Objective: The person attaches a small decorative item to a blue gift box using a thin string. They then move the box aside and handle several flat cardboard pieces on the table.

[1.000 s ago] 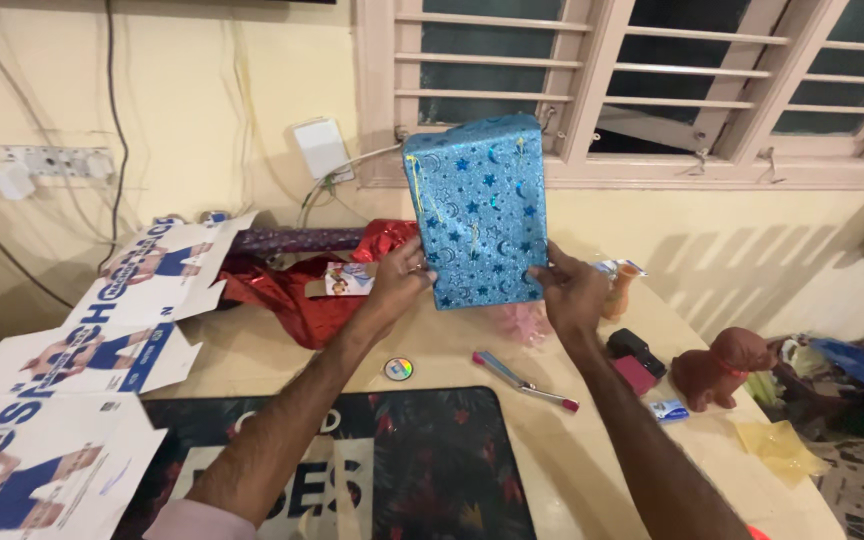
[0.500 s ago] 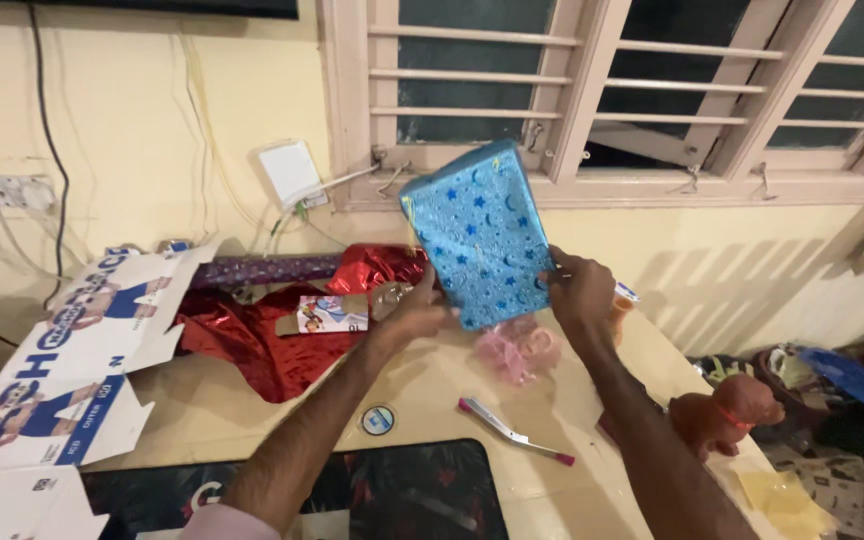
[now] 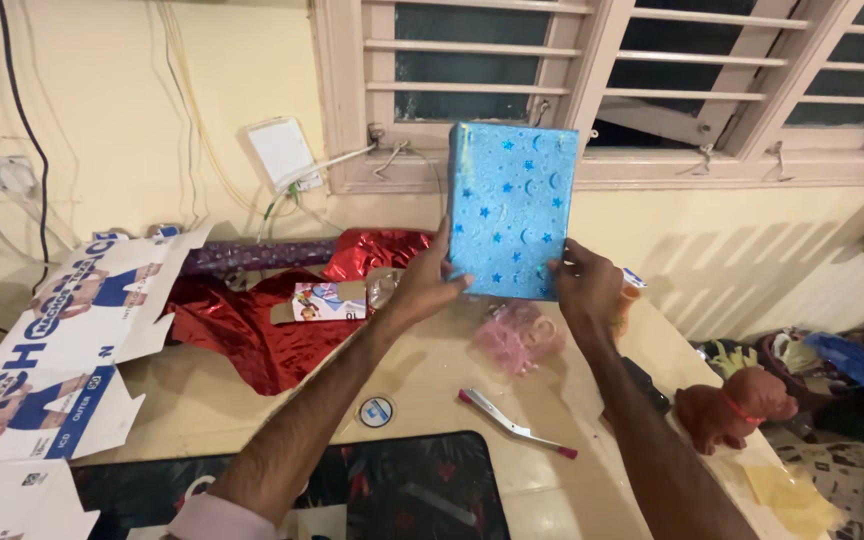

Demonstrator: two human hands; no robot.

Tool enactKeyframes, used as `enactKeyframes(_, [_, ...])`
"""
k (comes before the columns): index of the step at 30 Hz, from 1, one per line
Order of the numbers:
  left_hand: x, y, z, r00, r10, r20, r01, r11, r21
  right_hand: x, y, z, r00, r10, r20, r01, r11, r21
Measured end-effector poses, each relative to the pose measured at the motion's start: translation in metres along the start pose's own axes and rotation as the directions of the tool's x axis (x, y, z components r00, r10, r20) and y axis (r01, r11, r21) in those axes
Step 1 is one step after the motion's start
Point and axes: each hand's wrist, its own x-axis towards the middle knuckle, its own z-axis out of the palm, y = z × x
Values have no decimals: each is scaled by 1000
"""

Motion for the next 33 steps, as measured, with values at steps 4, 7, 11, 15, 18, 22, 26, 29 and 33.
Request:
enactKeyframes(4, [18, -14, -2, 955, 297, -20, -291, 920, -263, 8, 3, 6, 998, -59, 7, 59, 998, 27])
enactKeyframes(7, [11, -32, 1, 931, 365, 11, -353, 906, -234, 8, 6, 15, 999, -25, 20, 23, 996, 89])
enactKeyframes(11, [-9, -30, 17, 993, -5, 114, 15, 996, -85, 0, 11, 23, 999, -38, 32, 32, 986, 164])
enactKeyframes(15, [-27, -16, 27, 992, 57, 116, -45, 994, -104, -4, 16, 27, 994, -24, 109, 31, 998, -59])
enactKeyframes(18, [-30, -8, 23, 985, 32, 168, -8, 990, -142, -6, 20, 30, 985, 54, 165, -52, 998, -19])
enactKeyframes(22, [-36, -9, 12, 978, 136, 156, -105, 976, -189, -5, 28, 31, 987, -101, 128, 86, 989, 118])
enactKeyframes(26, [-47, -9, 20, 990, 101, 101, -68, 955, -288, -10, 37, 34, 982, -143, 120, 131, 986, 106])
enactKeyframes(29, [-59, -14, 19, 998, 30, 52, -25, 995, -94, -22, 40, 31, 956, -293, 26, 293, 956, -11])
enactKeyframes(33, [-86, -23, 15, 999, 48, 4, -48, 999, 18, -40, 33, 20, 962, -252, 101, 253, 968, 4])
